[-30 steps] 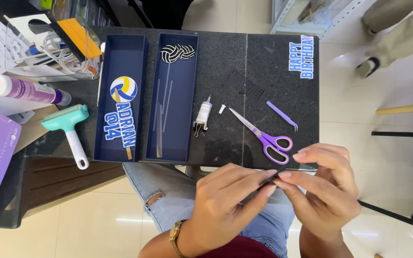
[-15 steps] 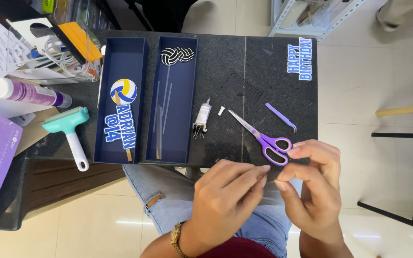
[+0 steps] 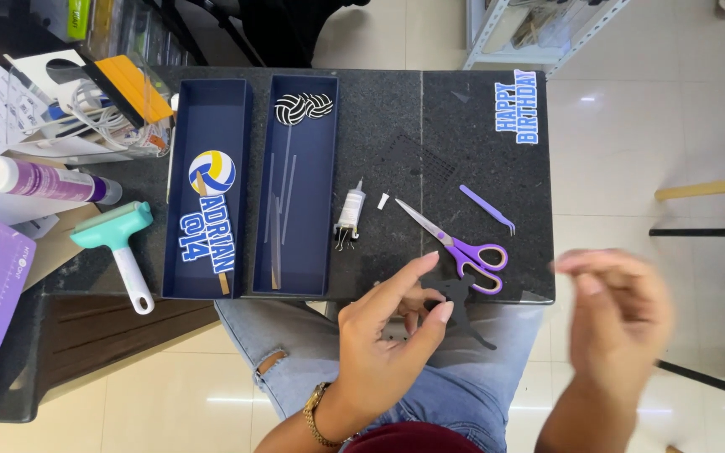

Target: Assembling a black plastic grid structure by cutting pieces with scissors and applying glue for bonding.

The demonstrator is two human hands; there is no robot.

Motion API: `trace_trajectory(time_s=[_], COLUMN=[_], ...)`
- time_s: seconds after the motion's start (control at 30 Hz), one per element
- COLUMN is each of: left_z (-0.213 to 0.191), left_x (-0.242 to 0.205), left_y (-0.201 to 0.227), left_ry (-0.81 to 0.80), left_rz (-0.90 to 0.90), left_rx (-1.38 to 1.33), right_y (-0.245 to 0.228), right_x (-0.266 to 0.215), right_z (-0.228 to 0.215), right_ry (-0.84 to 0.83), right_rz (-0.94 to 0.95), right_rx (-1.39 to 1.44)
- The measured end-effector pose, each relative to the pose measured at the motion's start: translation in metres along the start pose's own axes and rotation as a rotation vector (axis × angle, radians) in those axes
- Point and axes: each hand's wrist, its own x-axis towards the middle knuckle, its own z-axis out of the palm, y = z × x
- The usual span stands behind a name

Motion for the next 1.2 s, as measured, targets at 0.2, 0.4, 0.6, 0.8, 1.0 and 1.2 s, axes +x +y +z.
trace_trajectory(time_s=[0.2,0.4,0.6,0.8,1.0,1.2], left_z=[0.002,0.001,0.0,-0.006,-0.04,-0.087], left_x=[-0.004,-0.009,-0.012,-0.018,-0.032,-0.048], left_y=[-0.002,-0.012,-0.018,-0.031,-0.063,-0.089], left_ry=[-0.007,0.016,-0.005,-0.015,0.098,0.25], left_rz=[0.142,0.12,0.135,0.143,-0.017,-0.369], left_rx=[0.062,0.082,0.056,0.021,0.059,0.038], right_y=[-0.014,-0.018,-0.011,0.006,0.024,0.073], right_x=[-0.014,-0.004,-0.004,-0.008,-0.001,0.032], right_z=[0.054,0.064,0.056,0.057,0.07,0.161], right_ry=[-0.479,-0.349,-0.494,-0.569,-0.588,-0.654], right_rz=[0.197,0.072,0.161,0.197,0.358,0.154], right_rx=[0.027,0.118,0.035,0.037,-0.142,-0.396])
